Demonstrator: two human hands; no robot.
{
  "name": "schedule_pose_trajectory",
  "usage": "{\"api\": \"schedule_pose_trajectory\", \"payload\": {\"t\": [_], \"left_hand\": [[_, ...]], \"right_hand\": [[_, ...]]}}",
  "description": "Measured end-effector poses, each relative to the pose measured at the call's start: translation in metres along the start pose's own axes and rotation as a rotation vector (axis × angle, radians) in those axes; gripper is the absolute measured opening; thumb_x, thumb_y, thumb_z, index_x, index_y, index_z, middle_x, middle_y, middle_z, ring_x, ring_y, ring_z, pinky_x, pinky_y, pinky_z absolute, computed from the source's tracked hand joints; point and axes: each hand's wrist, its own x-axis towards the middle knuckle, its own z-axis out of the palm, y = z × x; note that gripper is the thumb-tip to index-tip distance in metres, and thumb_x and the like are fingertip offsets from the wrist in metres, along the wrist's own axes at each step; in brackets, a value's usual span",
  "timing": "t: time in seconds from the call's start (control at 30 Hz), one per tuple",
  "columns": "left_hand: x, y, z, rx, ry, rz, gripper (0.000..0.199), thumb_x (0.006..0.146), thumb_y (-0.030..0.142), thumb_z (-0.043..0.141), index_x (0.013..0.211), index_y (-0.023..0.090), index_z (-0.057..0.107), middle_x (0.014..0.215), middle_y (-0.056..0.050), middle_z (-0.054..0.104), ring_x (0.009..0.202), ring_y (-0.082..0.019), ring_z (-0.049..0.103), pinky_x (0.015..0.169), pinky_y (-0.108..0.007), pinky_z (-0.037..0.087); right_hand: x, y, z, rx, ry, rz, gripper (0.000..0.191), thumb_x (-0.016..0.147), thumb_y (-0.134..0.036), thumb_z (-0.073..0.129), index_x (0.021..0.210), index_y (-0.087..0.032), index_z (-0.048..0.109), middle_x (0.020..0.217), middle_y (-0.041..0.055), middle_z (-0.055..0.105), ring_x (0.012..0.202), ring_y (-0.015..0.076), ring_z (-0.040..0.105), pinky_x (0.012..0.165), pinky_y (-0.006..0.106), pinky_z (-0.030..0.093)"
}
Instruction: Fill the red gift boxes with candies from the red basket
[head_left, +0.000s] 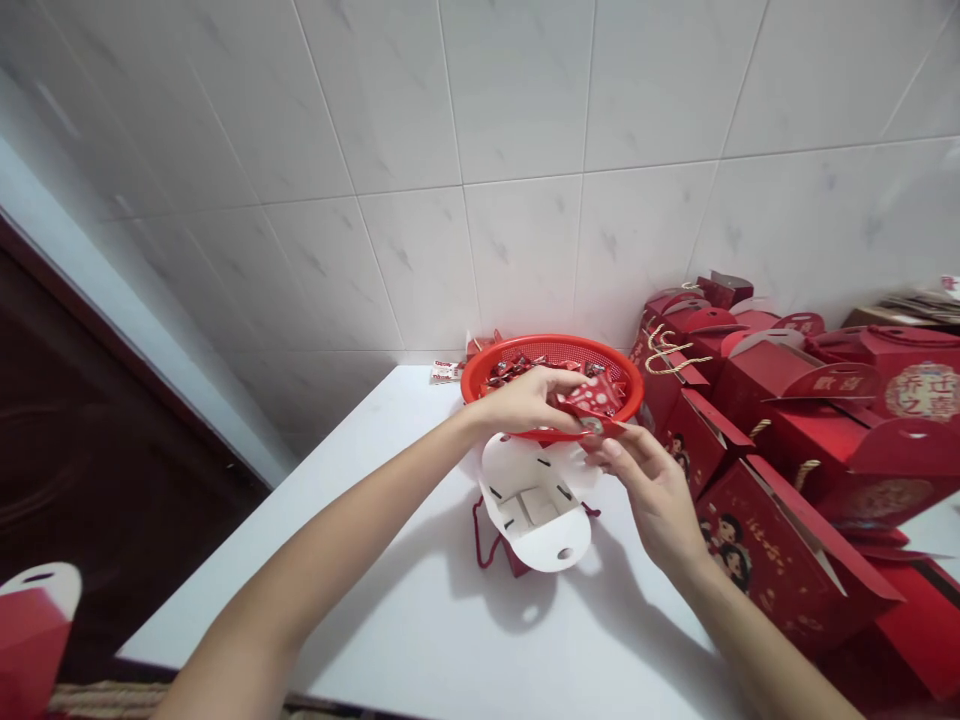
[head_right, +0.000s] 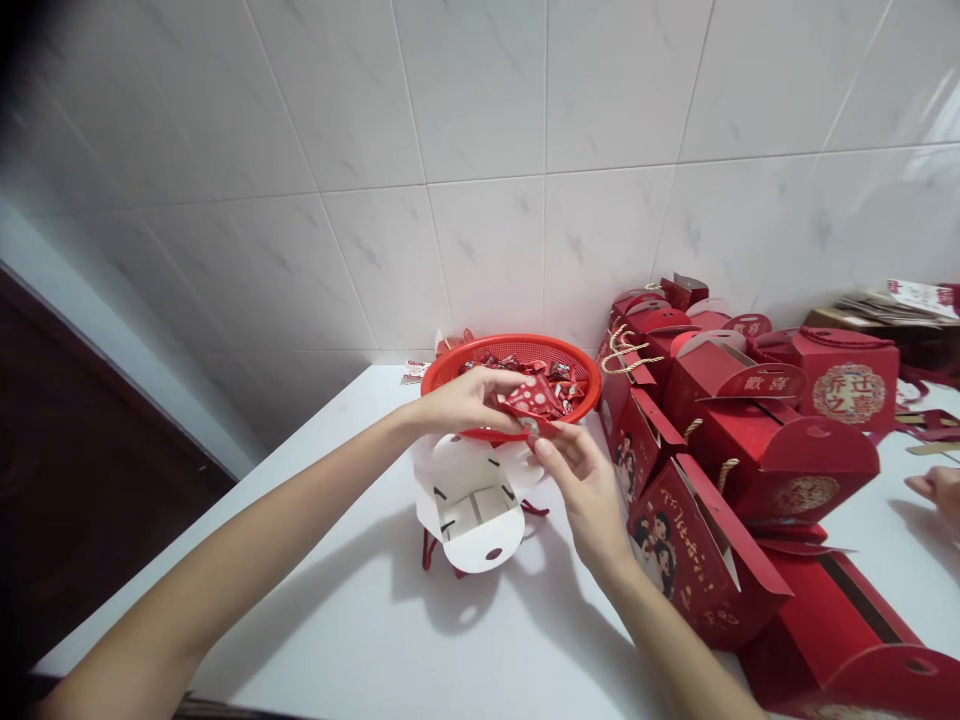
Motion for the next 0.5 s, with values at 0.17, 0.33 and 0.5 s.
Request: {"api": "schedule_pose_trajectory", "payload": {"t": [0.17,0.33,0.5], "left_hand": [[-0.003,0.015,0.016,0.084,0.006,-0.02,0.031,0.075,0.027,0.077,0.105,0.017,0.073,0.104,-0.004,0.07,0.099,-0.022,0.064,0.085,-0.033,0.052],[-0.015,0.019,0.019,-0.077,0.044,-0.059,0.022,0.088,0.032,0.065,0.096,0.013,0.073,0.094,-0.005,0.068,0.081,-0.013,0.061,0.072,-0.026,0.051],[-0.025,0.003,0.024,-0.168,0.194,-0.127,0.042,0.079,0.032,0.078,0.118,0.015,0.071,0.089,-0.005,0.068,0.072,-0.013,0.061,0.065,-0.027,0.051]], "right_hand": [[0.004,-0.011,-0.002,0.168,0.054,0.03,0.029,0.074,-0.042,0.084,0.079,-0.019,0.068,0.078,0.0005,0.07,0.068,0.0131,0.062,0.069,0.027,0.054],[0.004,-0.019,-0.001,0.31,0.104,0.087,0.029,0.064,-0.035,0.088,0.077,-0.019,0.067,0.079,0.0006,0.071,0.068,0.0149,0.064,0.065,0.028,0.056],[0.002,-0.018,0.0,0.389,0.019,0.196,0.032,0.062,-0.03,0.089,0.079,-0.019,0.064,0.077,-0.0003,0.072,0.067,0.0145,0.066,0.068,0.029,0.057]]}}
